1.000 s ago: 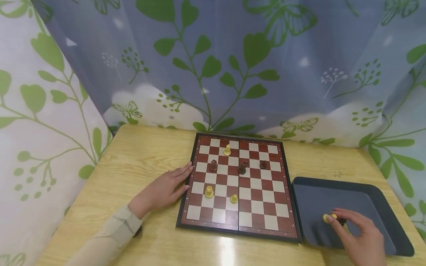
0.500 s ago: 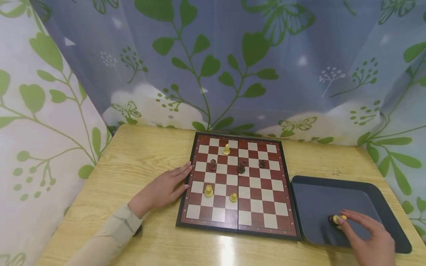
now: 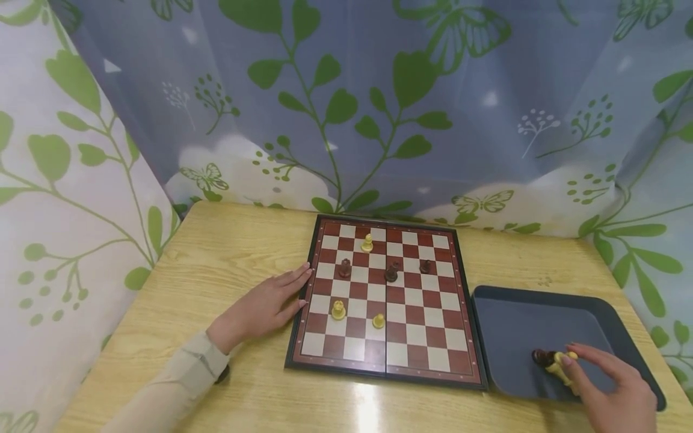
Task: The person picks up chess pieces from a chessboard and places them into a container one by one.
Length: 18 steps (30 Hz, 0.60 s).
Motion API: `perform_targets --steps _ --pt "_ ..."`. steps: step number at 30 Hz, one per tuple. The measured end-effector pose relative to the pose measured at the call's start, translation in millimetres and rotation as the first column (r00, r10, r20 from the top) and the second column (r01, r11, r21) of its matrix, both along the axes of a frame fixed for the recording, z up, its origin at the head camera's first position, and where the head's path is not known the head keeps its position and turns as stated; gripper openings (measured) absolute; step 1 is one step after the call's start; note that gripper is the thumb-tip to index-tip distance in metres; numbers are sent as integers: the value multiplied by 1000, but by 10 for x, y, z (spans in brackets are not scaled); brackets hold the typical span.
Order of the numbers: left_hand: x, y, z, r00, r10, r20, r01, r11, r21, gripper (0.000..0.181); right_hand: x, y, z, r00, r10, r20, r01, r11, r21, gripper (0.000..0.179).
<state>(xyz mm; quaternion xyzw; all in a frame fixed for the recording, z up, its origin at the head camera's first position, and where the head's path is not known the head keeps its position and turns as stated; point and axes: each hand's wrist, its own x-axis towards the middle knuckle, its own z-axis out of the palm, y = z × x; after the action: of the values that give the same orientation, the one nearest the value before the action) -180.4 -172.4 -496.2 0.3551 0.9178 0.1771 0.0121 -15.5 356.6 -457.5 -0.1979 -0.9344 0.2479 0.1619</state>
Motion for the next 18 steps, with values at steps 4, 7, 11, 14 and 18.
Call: perform_targets --steps 4,7,11,14,18 --pt "-4 3 1 1000 1 -2 -1 1000 -5 62 0 33 -6 1000 -12 13 12 1000 -3 31" --pt "-2 3 6 1000 2 4 -2 1000 -5 62 6 47 -10 999 -27 33 27 999 -16 32" --pt "3 1 5 1000 3 11 -3 1000 -5 62 9 51 -22 997 -44 59 45 999 -26 32" --pt "5 0 1 1000 8 14 -8 1000 -7 62 3 63 -37 996 -52 71 54 998 -27 33" --pt "11 -4 -2 1000 11 15 -11 1000 -8 62 -6 79 -59 994 -64 93 67 997 -32 34"
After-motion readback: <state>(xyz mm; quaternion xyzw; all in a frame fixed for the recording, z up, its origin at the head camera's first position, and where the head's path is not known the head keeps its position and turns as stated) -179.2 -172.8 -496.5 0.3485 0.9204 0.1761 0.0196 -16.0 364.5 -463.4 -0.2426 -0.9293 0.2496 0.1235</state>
